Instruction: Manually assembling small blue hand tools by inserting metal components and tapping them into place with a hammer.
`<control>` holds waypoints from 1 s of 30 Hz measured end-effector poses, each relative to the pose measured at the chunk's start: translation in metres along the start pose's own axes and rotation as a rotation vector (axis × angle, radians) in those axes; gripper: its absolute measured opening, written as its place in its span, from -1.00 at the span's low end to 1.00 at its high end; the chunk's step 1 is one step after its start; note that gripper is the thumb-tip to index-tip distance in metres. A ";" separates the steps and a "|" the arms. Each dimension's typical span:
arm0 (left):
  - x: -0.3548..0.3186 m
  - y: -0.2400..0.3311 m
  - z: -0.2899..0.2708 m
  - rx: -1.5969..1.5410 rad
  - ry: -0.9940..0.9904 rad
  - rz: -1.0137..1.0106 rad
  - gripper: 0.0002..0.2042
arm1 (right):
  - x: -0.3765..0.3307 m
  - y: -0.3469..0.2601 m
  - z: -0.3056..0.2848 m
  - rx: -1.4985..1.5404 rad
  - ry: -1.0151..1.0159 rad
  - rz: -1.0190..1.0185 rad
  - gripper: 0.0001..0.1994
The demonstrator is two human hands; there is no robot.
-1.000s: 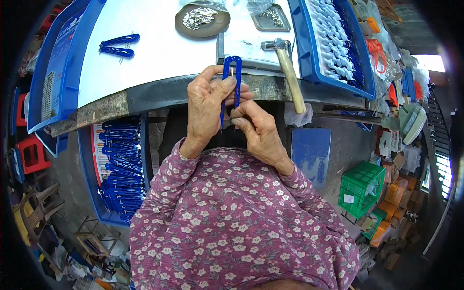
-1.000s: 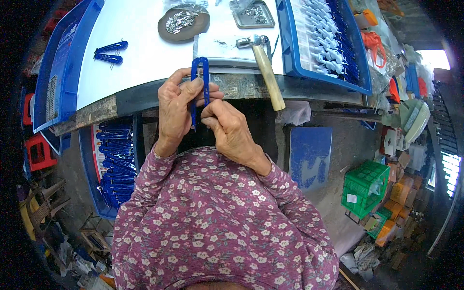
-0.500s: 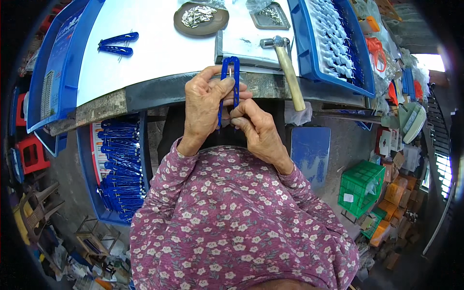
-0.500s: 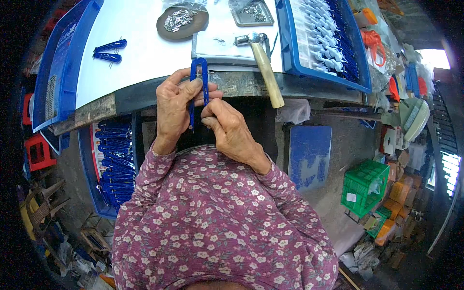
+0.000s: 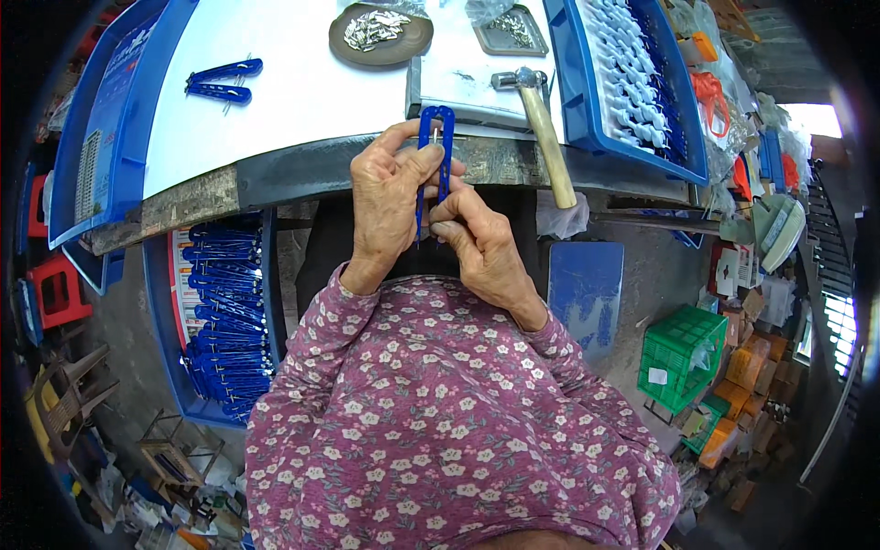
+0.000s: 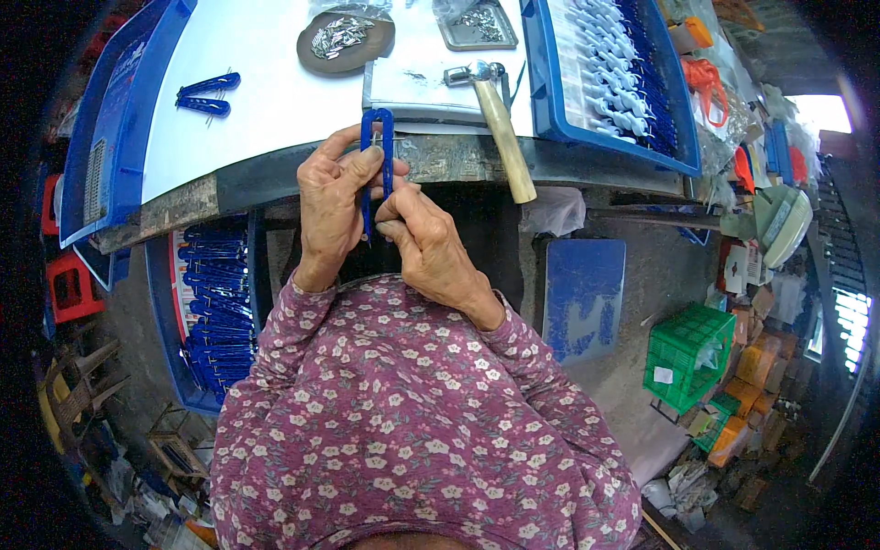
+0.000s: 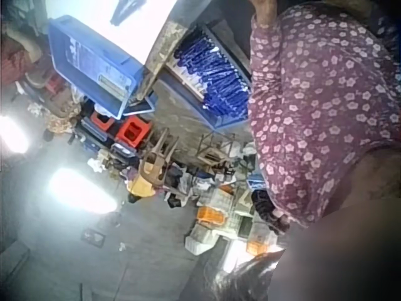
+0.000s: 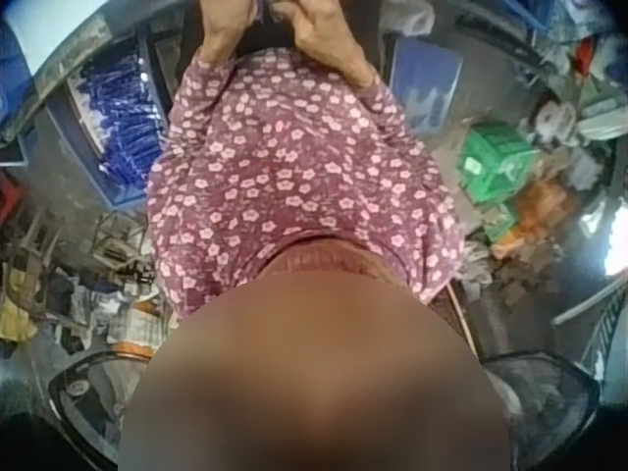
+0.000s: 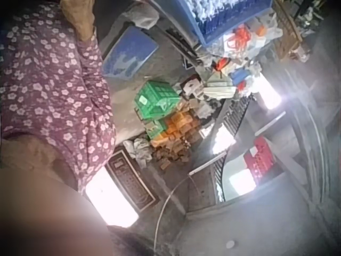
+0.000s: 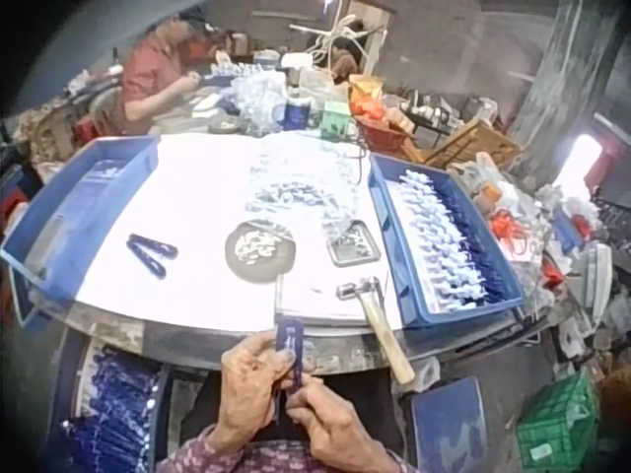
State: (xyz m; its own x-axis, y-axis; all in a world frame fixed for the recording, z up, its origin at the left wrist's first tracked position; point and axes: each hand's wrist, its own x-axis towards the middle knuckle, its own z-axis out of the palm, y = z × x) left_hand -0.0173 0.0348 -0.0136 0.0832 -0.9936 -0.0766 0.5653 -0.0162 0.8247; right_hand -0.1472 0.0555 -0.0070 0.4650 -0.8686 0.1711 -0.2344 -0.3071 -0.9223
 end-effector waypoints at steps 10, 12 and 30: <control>0.001 0.003 -0.004 0.126 -0.069 -0.007 -0.67 | -0.001 -0.001 -0.006 0.012 -0.053 0.049 -0.93; 0.000 0.004 -0.004 0.135 -0.087 -0.004 -0.66 | -0.001 -0.002 -0.007 0.021 -0.053 0.049 -0.93; -0.003 -0.003 -0.004 -0.177 -0.265 0.048 -0.56 | -0.004 -0.007 0.003 0.150 0.100 0.028 -0.98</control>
State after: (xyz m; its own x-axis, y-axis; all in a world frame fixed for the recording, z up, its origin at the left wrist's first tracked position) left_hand -0.0159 0.0378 -0.0180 -0.0905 -0.9877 0.1274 0.7018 0.0275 0.7119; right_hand -0.1447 0.0624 -0.0028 0.3707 -0.9128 0.1714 -0.1126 -0.2273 -0.9673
